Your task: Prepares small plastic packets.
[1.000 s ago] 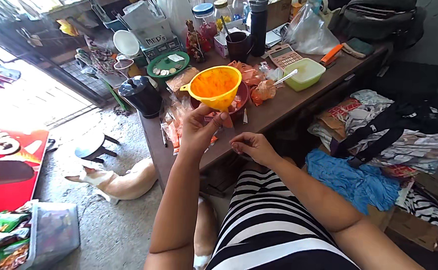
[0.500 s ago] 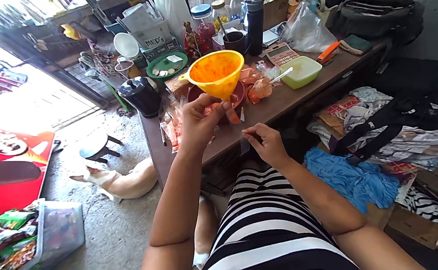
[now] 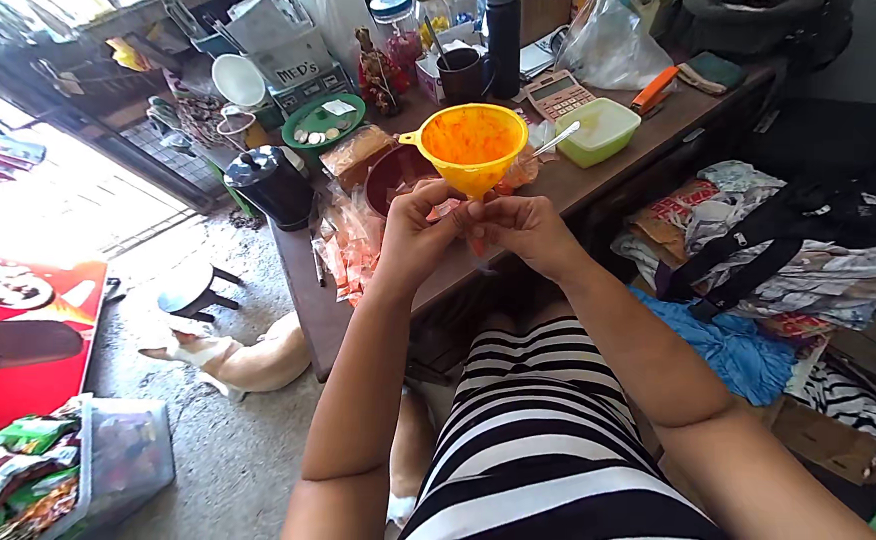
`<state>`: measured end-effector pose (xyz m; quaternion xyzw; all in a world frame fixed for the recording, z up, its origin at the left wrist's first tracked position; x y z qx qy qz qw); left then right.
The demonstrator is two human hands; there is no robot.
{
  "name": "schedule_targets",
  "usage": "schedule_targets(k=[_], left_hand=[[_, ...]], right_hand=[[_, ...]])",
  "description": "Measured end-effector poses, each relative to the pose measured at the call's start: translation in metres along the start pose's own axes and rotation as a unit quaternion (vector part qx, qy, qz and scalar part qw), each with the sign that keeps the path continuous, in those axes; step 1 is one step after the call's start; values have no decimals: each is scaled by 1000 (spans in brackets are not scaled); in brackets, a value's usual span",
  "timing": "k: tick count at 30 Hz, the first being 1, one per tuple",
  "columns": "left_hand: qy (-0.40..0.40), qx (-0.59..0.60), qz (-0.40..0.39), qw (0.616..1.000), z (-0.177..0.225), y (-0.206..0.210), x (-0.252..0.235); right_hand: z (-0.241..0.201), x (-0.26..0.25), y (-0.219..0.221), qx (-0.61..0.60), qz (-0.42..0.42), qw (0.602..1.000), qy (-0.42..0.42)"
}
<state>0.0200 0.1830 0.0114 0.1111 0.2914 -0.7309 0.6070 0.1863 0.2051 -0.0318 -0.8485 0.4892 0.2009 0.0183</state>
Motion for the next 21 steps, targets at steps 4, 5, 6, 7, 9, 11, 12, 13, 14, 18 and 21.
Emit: schedule_targets(k=[4,5,6,7,9,11,12,13,14,18,21], left_hand=[[11,-12,6,1000,-3,-1,3],[10,-12,5,1000,-4,-1,3],[9,-12,4,1000,-6,-1,4],[6,-9,2,1000,-7,-1,4],[-2,5,-2,1000,-8,0,5],[-15,14,-7,1000,-7,0,5],[-20,16,-11,1000,-7,0,5],[-20,17,-13,1000,-7,0,5],[-16,19,-10,1000,-7,0,5],[27,12,16,999,-6,-6,5],[36,13,27,999,-10,-11,9]], right_hand=[[13,10,-1,25,5,999,33],[18,14,-2,43,4,998,40],[23,16,-3,57,-2,997,48],[26,18,-3,65,-10,996,58],[28,17,-5,84,-35,993,76],[20,11,-4,81,-48,993,67],[14,7,-1,73,-43,995,57],[8,4,1,60,-32,997,47],[3,0,3,49,-21,998,41],[10,-1,9,60,-34,997,43],[28,8,9,70,-47,994,70]])
Point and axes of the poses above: each hand's wrist, its own x-axis away from the middle knuckle, its own y-axis out of the palm, z = x × y, the point moved 3 cm from there along -x, towards the middle knuckle, and after that the axes turned 1 degree about -z, right-handed, at the moved point
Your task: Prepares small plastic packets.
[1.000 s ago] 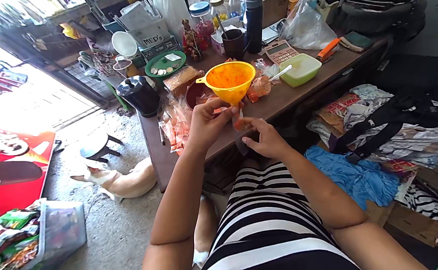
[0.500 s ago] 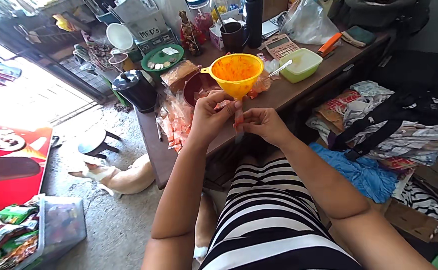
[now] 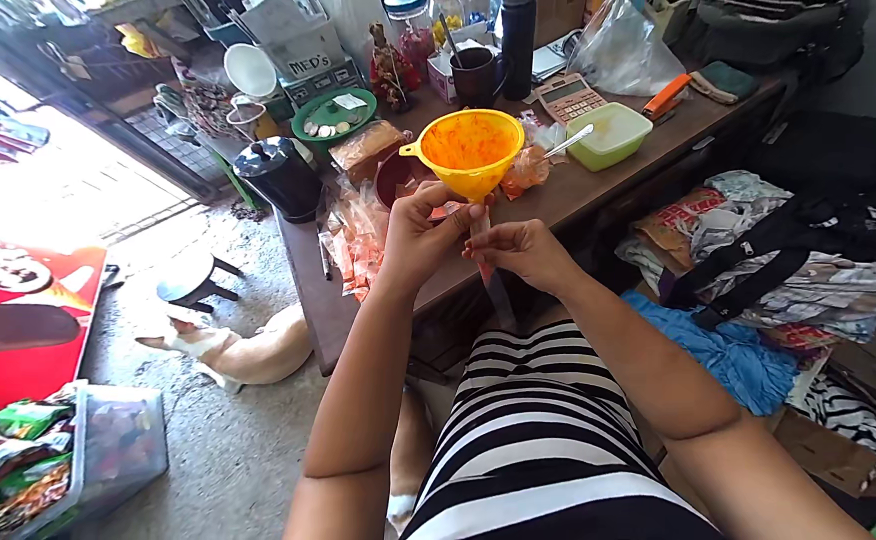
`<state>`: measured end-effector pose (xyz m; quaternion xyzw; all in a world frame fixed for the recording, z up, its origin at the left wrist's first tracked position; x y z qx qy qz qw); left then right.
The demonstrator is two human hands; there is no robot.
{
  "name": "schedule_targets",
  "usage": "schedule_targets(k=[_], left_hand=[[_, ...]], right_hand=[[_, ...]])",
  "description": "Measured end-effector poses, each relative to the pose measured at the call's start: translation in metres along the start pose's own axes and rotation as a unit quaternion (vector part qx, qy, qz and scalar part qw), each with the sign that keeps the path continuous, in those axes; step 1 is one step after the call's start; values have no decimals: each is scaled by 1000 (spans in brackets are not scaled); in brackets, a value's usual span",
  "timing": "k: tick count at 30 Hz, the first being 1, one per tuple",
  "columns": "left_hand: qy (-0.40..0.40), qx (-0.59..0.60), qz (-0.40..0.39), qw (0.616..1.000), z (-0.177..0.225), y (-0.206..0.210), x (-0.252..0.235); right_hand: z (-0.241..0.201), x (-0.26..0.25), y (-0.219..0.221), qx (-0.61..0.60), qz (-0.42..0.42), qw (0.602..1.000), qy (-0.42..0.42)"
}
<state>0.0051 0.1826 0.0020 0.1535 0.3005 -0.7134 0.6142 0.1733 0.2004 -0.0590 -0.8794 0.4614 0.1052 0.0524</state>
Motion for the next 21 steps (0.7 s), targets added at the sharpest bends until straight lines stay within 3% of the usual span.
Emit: schedule_targets(k=[6,13,21], left_hand=[[-19,-6,7,1000,-3,-2,3],[-44,-10,-14,999,3,-2,1],[-24,-7,22,999,0,-14,6]], right_hand=[[24,9,1,63,-22,993,102],[-21,-13,9,87,22,995,-39],[9,-7,16,66,-6,998,1]])
Point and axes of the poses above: each hand's wrist, its own x-axis away from the middle knuckle, its own y-axis out of the palm, z = x × y, the point moved 3 cm from there along -x, towards the middle knuckle, and after that the axes turned 1 degree about -z, right-handed, at the moved point
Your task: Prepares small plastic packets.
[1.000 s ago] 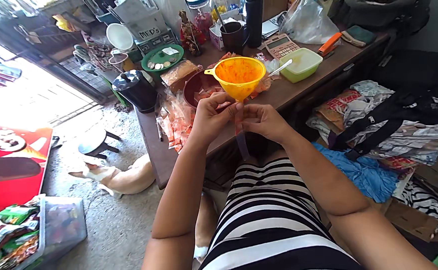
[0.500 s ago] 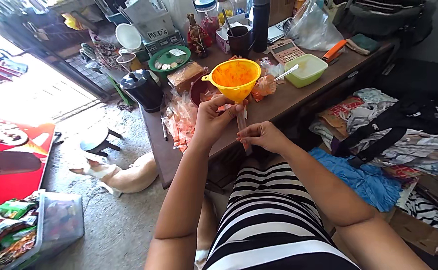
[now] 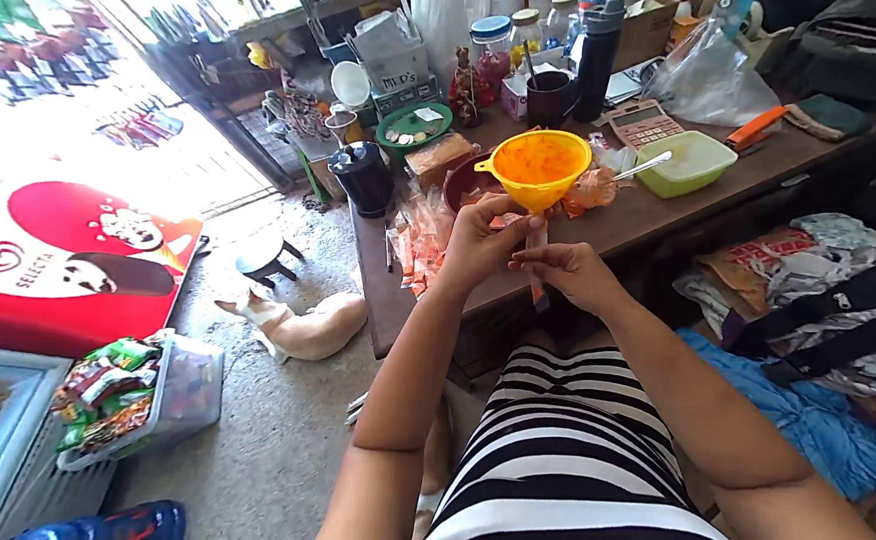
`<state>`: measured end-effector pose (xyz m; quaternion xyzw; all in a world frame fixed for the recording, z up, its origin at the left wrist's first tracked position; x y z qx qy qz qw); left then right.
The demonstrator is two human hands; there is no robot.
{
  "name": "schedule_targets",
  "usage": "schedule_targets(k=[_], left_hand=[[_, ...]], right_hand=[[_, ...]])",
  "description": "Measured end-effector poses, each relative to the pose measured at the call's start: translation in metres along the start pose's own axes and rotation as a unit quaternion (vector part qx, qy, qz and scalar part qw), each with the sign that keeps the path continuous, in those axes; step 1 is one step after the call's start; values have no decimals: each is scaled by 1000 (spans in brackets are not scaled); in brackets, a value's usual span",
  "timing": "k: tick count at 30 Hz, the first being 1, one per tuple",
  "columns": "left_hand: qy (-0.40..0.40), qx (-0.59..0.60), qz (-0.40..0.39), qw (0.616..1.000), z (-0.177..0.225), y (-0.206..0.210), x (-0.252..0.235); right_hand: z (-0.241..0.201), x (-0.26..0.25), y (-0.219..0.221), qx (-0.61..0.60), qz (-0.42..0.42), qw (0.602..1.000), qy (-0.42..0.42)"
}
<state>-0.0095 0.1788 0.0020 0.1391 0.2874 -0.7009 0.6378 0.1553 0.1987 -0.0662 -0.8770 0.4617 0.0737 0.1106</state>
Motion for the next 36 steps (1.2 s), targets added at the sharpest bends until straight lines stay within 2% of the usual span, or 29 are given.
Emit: schedule_targets(k=[8,26,31,36], left_hand=[[13,-18,1,1000,6,-2,-9],[19,16,-2,1000,12,2,-20],[30,17,6,999,17,-1,-25],[36,8,14,999,23,-5,-30]], right_hand=[[20,6,1,-52,-13,997,60],[60,24,-4,-109,7,987,117],[72,36,-5,-73,28,992,103],[79,46,-5,-107,67,989,77]])
Point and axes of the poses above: each hand's wrist, its own x-axis away from the middle knuckle, its own y-axis out of the palm, z = x × y, the point moved 3 cm from there along -x, towards the middle knuckle, and after that the axes turned 1 degree about -z, right-handed, at the moved point
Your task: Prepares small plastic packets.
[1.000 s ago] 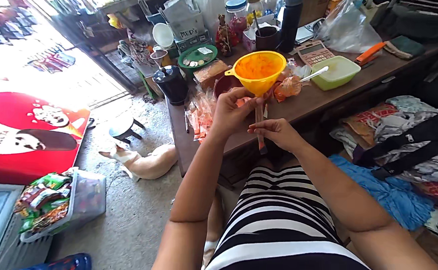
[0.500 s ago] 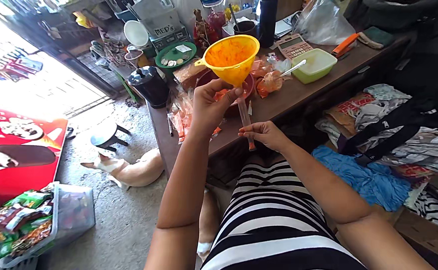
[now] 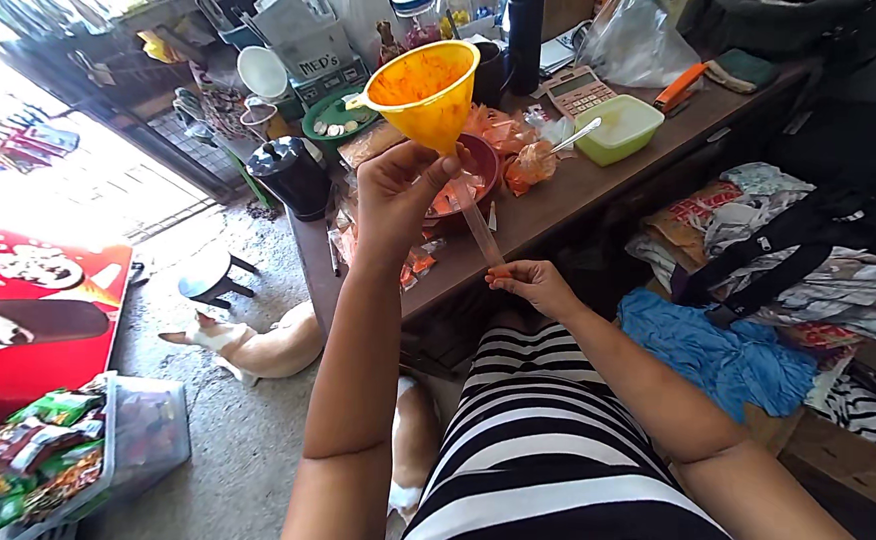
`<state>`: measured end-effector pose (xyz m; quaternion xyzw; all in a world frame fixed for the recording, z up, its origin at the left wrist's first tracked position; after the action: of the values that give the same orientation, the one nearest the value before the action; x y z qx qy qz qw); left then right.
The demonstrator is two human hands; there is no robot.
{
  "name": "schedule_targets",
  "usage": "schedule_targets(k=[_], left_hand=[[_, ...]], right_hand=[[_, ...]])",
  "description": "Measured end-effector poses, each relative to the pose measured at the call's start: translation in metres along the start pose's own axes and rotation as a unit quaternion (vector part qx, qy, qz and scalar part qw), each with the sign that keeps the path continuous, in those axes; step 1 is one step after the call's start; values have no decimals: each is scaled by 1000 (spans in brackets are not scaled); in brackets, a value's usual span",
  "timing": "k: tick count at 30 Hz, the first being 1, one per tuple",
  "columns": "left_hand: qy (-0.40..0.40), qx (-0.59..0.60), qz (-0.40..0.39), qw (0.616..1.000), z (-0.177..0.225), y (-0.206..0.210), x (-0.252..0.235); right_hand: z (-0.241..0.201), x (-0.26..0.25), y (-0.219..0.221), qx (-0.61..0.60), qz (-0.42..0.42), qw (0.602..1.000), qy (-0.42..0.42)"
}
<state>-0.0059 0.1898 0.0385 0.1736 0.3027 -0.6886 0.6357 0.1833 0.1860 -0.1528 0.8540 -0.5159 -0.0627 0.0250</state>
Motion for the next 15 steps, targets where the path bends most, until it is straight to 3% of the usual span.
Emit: schedule_targets(k=[10,13,15], left_hand=[[14,-15,1,1000,3,-8,-7],[6,-13,3,1000,2,-9,-7],[-9,1,9,1000,0,-9,-6]], right_hand=[[2,-1,11,-25,6,999,-25],[3,-4,14,-13,-24,1000,11],[0,-7,10,61,-82,993,58]])
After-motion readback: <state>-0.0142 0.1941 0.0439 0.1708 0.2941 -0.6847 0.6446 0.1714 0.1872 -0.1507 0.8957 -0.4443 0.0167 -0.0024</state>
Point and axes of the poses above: each hand's wrist, its own x-axis away from the middle knuckle, its own y-axis out of the palm, z = x × y, the point moved 3 cm from there along -x, towards the middle knuckle, and after that the axes turned 1 degree about -z, right-handed, at the moved point
